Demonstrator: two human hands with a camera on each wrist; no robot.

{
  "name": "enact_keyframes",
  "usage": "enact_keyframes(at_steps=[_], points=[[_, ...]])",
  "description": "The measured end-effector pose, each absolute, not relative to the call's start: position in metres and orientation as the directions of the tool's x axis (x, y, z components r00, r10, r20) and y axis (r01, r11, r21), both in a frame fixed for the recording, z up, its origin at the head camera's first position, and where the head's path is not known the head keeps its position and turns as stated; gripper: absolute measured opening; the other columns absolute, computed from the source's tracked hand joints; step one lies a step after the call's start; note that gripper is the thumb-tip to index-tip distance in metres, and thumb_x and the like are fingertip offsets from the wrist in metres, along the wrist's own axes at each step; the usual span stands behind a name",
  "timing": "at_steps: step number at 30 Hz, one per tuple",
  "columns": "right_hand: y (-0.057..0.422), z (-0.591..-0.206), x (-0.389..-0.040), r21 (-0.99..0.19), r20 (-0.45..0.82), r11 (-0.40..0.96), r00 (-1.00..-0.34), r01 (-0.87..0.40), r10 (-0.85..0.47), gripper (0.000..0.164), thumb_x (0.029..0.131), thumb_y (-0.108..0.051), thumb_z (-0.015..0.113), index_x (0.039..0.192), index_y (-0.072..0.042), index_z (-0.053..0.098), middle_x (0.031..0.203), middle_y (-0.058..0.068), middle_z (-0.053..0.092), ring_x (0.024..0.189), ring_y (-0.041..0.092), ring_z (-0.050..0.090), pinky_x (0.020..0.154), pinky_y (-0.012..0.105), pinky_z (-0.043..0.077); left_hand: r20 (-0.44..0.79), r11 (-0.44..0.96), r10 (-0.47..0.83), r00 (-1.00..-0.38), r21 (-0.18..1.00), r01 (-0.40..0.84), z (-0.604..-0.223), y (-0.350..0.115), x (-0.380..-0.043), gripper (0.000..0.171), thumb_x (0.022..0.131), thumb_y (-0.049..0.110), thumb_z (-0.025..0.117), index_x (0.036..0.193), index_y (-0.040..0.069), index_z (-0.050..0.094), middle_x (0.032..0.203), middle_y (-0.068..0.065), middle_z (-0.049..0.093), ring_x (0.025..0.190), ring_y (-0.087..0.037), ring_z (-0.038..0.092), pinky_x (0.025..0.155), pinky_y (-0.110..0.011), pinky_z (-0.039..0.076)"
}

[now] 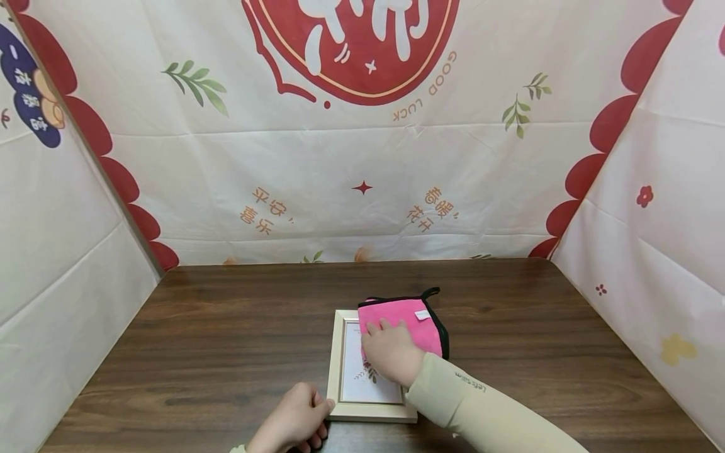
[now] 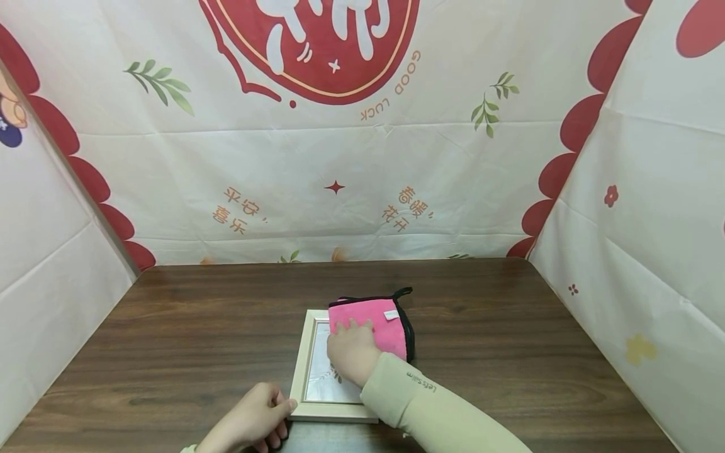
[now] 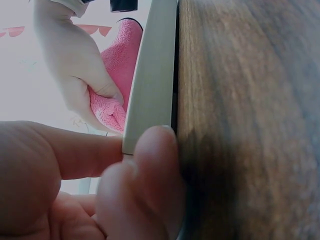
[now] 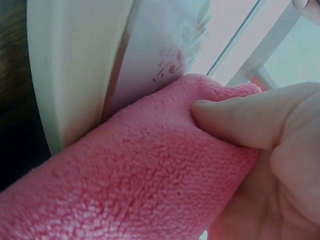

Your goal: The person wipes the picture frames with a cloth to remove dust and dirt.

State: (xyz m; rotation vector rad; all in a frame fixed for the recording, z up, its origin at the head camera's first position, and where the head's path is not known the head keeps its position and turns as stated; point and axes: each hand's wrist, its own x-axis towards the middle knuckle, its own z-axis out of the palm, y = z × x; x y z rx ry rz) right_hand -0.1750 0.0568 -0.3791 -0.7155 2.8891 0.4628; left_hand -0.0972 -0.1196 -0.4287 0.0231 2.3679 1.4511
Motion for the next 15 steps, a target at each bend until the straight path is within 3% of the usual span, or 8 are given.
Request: enact_keyframes(at_steps=[15], points=[[0.0602, -0.3796, -0.1754, 0.248, -0.186, 0.851, -0.884, -0.464, -0.428, 0.036, 0.094, -0.018, 0.056, 0.129, -0.018, 0.058, 0.139, 0.002, 0.052, 0.129, 0.026, 0.048, 0.100, 0.052, 0.044, -0.298, 0.473, 0.202, -0.933, 0.864, -0.173, -0.4284, -0.1192, -0.0970, 0.028, 0.092, 0.019, 0.058, 0.068, 0.006, 0.051, 0.049, 0.000, 0.053, 0.038, -0.006, 0.049, 0.033, -0.022, 0.041]])
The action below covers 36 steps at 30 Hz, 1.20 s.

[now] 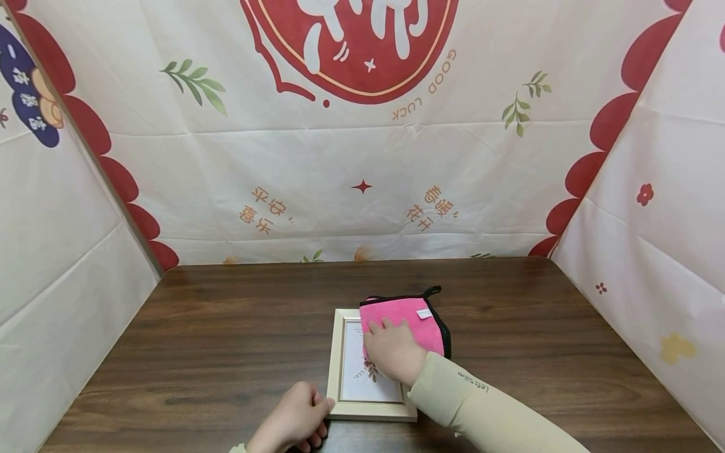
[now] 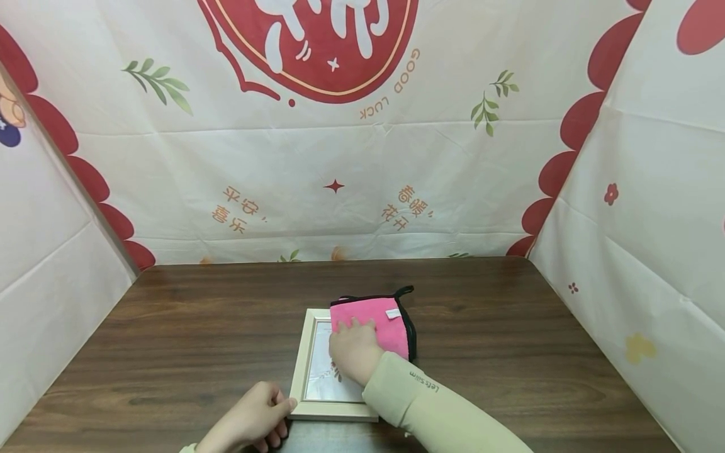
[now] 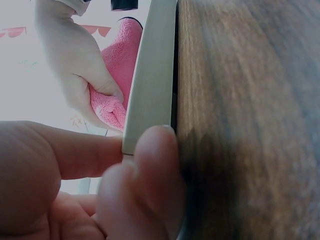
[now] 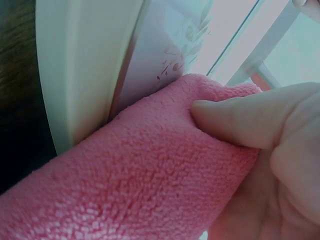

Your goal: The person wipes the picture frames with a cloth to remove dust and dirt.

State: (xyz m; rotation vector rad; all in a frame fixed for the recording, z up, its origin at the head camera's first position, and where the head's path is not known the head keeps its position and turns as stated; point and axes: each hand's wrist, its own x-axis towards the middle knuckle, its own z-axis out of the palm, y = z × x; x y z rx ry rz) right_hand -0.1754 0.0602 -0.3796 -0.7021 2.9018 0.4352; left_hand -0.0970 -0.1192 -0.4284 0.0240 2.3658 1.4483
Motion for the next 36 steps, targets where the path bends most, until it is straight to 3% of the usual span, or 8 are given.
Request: enact_keyframes(at_steps=[19, 30, 36], points=[[0.069, -0.381, -0.177, 0.178, -0.162, 0.882, -0.897, -0.436, -0.411, 0.032, 0.095, -0.015, 0.054, 0.126, -0.011, 0.060, 0.131, 0.009, 0.058, 0.125, 0.025, 0.052, 0.097, 0.046, 0.048, -0.306, 0.451, 0.236, -0.922, 0.875, -0.175, -0.427, -0.119, -0.098, 0.027, 0.092, 0.017, 0.057, 0.069, 0.004, 0.051, 0.050, 0.000, 0.054, 0.038, -0.007, 0.049, 0.033, -0.019, 0.039], [0.085, -0.389, -0.184, -0.078, -0.131, 0.876, -0.867, -0.475, -0.482, 0.030, 0.097, -0.015, 0.049, 0.124, -0.010, 0.060, 0.134, 0.013, 0.055, 0.130, 0.028, 0.047, 0.105, 0.044, 0.042, -0.307, 0.455, 0.233, -0.923, 0.873, -0.175, -0.429, -0.121, -0.099, 0.028, 0.091, 0.019, 0.059, 0.068, 0.004, 0.053, 0.050, 0.001, 0.055, 0.038, -0.005, 0.049, 0.033, -0.019, 0.039], [0.091, -0.394, -0.187, -0.126, -0.121, 0.867, -0.860, -0.482, -0.495, 0.033, 0.098, -0.014, 0.045, 0.128, -0.011, 0.058, 0.137, 0.013, 0.053, 0.133, 0.029, 0.044, 0.109, 0.044, 0.037, -0.281, 0.463, 0.224, -0.933, 0.874, -0.152, -0.430, -0.121, -0.099, 0.028, 0.090, 0.020, 0.060, 0.067, 0.004, 0.055, 0.051, 0.001, 0.056, 0.039, -0.005, 0.049, 0.034, -0.020, 0.040]])
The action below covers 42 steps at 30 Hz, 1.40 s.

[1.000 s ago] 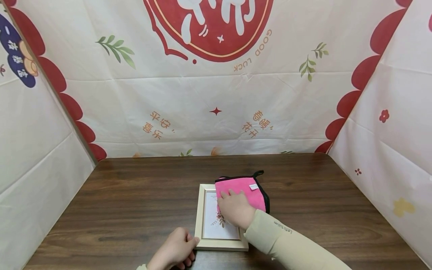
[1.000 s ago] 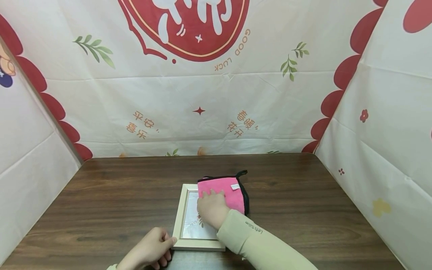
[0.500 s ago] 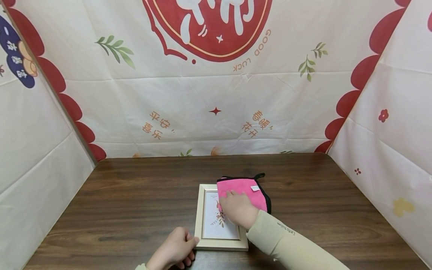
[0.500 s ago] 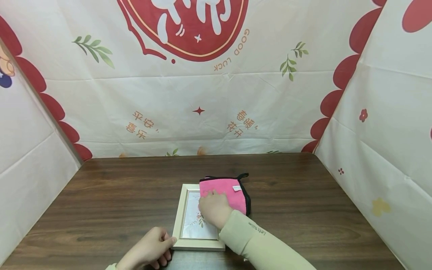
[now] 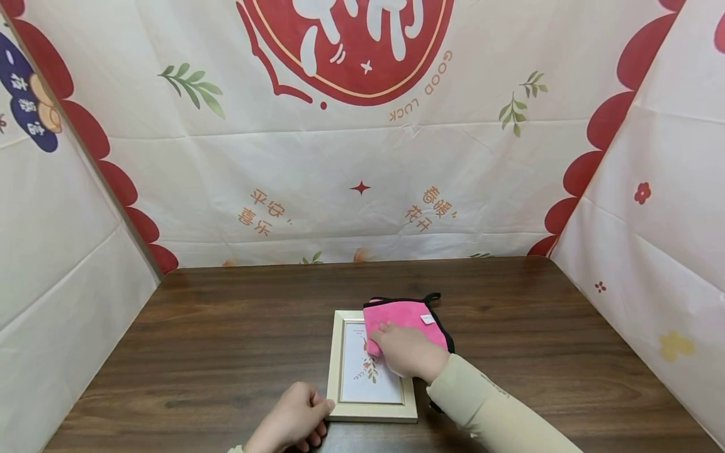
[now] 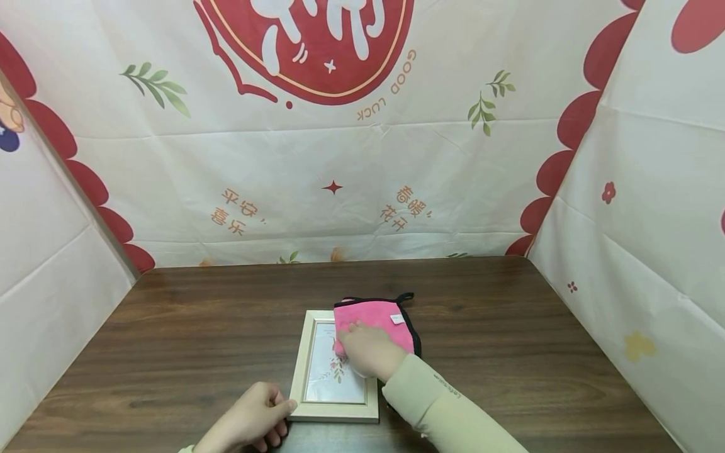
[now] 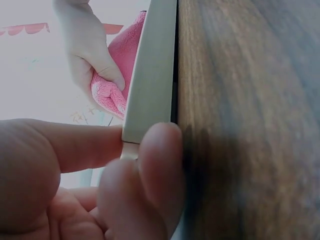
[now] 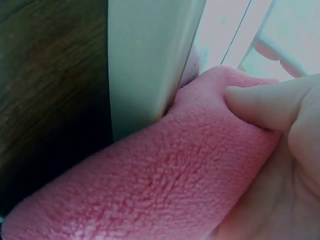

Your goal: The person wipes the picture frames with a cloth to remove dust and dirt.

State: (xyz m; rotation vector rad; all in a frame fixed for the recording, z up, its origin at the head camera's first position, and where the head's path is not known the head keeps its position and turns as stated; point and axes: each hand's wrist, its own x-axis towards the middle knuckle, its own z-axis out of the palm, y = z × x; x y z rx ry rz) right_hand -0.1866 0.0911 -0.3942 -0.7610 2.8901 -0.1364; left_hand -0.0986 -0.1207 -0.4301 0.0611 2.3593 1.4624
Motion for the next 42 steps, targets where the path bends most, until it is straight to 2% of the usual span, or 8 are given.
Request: enact_keyframes(at_steps=[7, 13, 22, 33, 42], points=[[0.095, -0.397, -0.188, -0.135, -0.090, 0.852, -0.850, -0.506, -0.519, 0.033, 0.097, -0.012, 0.046, 0.127, -0.010, 0.059, 0.136, 0.014, 0.054, 0.132, 0.029, 0.044, 0.110, 0.043, 0.036, -0.240, 0.490, 0.218, -0.946, 0.865, -0.106, -0.429, -0.120, -0.100, 0.025, 0.089, 0.018, 0.061, 0.068, 0.006, 0.054, 0.054, 0.000, 0.058, 0.041, -0.007, 0.050, 0.034, -0.022, 0.042], [0.098, -0.401, -0.189, -0.160, -0.098, 0.851, -0.850, -0.500, -0.518, 0.034, 0.097, -0.014, 0.046, 0.129, -0.010, 0.057, 0.139, 0.014, 0.051, 0.135, 0.029, 0.041, 0.111, 0.046, 0.034, -0.207, 0.531, 0.215, -0.954, 0.845, -0.064, -0.426, -0.117, -0.100, 0.019, 0.083, 0.014, 0.059, 0.066, 0.008, 0.054, 0.051, 0.001, 0.057, 0.037, -0.006, 0.047, 0.033, -0.023, 0.041], [0.095, -0.404, -0.189, -0.159, -0.080, 0.853, -0.855, -0.497, -0.513, 0.035, 0.098, -0.015, 0.045, 0.131, -0.011, 0.055, 0.140, 0.012, 0.051, 0.135, 0.030, 0.041, 0.109, 0.054, 0.033, -0.159, 0.535, 0.222, -0.962, 0.844, -0.016, -0.430, -0.113, -0.104, 0.033, 0.088, 0.015, 0.060, 0.057, 0.006, 0.053, 0.043, 0.003, 0.052, 0.034, -0.004, 0.047, 0.031, -0.024, 0.041], [0.091, -0.402, -0.182, -0.120, -0.099, 0.870, -0.866, -0.479, -0.491, 0.037, 0.098, -0.022, 0.048, 0.134, -0.011, 0.053, 0.143, 0.011, 0.048, 0.137, 0.029, 0.039, 0.110, 0.056, 0.030, -0.236, 0.502, 0.199, -0.951, 0.858, -0.108, -0.428, -0.111, -0.111, 0.035, 0.085, 0.011, 0.060, 0.053, 0.012, 0.045, 0.044, 0.002, 0.052, 0.034, -0.004, 0.047, 0.031, -0.022, 0.041], [0.088, -0.400, -0.176, -0.095, -0.122, 0.868, -0.859, -0.488, -0.497, 0.037, 0.098, -0.022, 0.046, 0.133, -0.012, 0.053, 0.142, 0.011, 0.048, 0.136, 0.028, 0.040, 0.111, 0.057, 0.028, -0.251, 0.496, 0.188, -0.950, 0.859, -0.129, -0.426, -0.110, -0.110, 0.036, 0.086, 0.011, 0.060, 0.054, 0.012, 0.044, 0.045, 0.001, 0.053, 0.034, -0.004, 0.048, 0.033, -0.023, 0.043]])
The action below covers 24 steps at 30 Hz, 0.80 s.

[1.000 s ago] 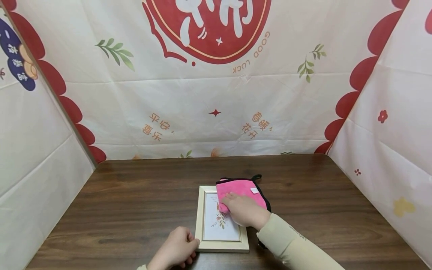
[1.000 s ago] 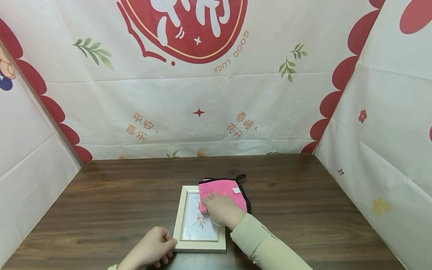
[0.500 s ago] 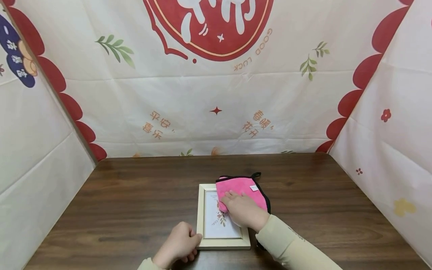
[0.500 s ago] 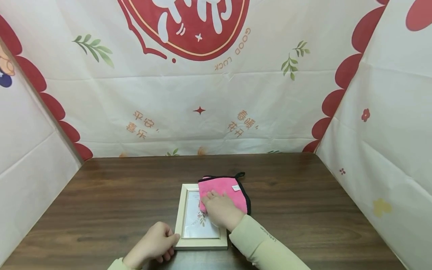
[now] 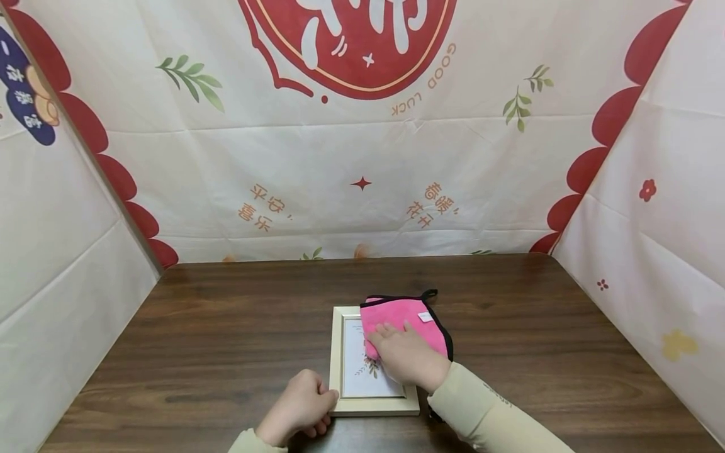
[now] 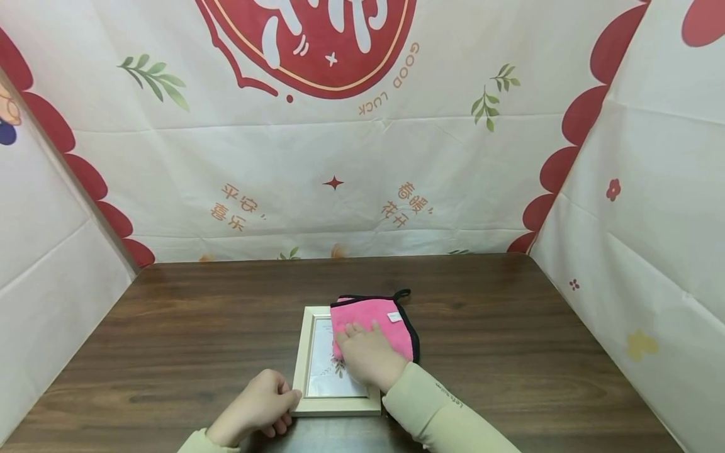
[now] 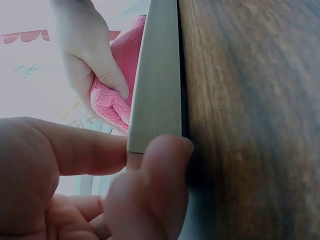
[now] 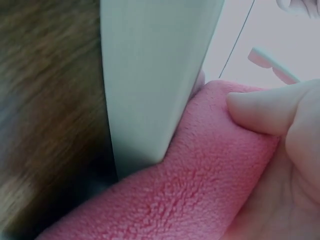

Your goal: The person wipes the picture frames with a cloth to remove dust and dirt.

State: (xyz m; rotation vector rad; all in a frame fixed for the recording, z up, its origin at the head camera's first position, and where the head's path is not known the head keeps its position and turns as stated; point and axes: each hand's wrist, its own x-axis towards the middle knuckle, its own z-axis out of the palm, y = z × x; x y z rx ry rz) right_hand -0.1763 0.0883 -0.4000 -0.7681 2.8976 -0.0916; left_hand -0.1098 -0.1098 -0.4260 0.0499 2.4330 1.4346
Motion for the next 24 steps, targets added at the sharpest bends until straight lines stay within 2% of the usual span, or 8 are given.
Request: enact_keyframes(at_steps=[11, 17, 24], points=[[0.088, -0.398, -0.169, -0.093, -0.120, 0.854, -0.845, -0.512, -0.521, 0.037, 0.098, -0.022, 0.047, 0.133, -0.012, 0.053, 0.141, 0.013, 0.049, 0.134, 0.029, 0.042, 0.109, 0.057, 0.030, -0.245, 0.487, 0.191, -0.951, 0.864, -0.125, -0.427, -0.110, -0.109, 0.034, 0.087, 0.011, 0.060, 0.056, 0.010, 0.045, 0.046, 0.000, 0.053, 0.035, -0.004, 0.048, 0.033, -0.024, 0.043], [0.088, -0.396, -0.164, -0.068, -0.107, 0.840, -0.833, -0.539, -0.543, 0.034, 0.096, -0.017, 0.051, 0.129, -0.011, 0.056, 0.137, 0.013, 0.053, 0.131, 0.028, 0.047, 0.106, 0.056, 0.036, -0.253, 0.481, 0.188, -0.949, 0.866, -0.136, -0.427, -0.110, -0.109, 0.034, 0.087, 0.011, 0.060, 0.057, 0.009, 0.046, 0.046, 0.000, 0.054, 0.035, -0.004, 0.048, 0.033, -0.023, 0.043], [0.087, -0.397, -0.161, -0.057, -0.102, 0.833, -0.827, -0.550, -0.553, 0.035, 0.097, -0.026, 0.049, 0.128, -0.011, 0.057, 0.135, 0.013, 0.055, 0.129, 0.028, 0.049, 0.105, 0.055, 0.038, -0.269, 0.484, 0.176, -0.947, 0.861, -0.155, -0.426, -0.109, -0.109, 0.032, 0.087, 0.012, 0.060, 0.058, 0.008, 0.047, 0.046, -0.001, 0.054, 0.035, -0.005, 0.048, 0.033, -0.023, 0.043]])
